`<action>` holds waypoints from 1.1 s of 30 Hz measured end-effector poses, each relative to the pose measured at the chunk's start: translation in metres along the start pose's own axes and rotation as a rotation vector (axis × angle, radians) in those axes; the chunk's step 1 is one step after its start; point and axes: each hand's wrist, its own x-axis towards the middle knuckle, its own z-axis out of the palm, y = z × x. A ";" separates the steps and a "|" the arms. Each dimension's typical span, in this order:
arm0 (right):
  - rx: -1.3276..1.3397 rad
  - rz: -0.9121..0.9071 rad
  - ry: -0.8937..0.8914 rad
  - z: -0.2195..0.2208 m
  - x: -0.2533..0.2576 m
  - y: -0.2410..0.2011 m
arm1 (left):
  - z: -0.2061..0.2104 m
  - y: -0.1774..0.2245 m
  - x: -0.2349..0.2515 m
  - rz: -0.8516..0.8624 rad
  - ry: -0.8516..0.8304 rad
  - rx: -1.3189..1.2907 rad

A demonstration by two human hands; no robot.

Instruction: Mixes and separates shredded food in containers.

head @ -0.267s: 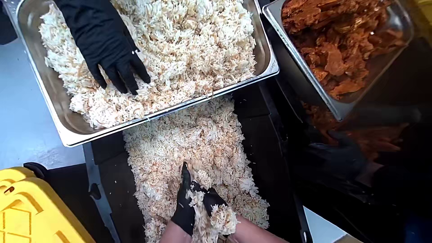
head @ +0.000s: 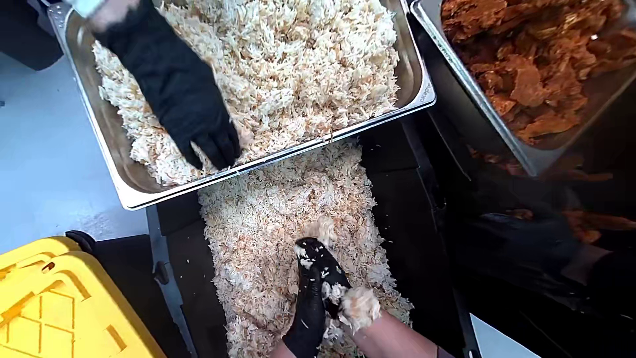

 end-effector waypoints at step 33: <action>0.058 0.198 0.099 0.028 0.053 0.009 | -0.031 -0.001 0.025 -0.158 0.374 0.225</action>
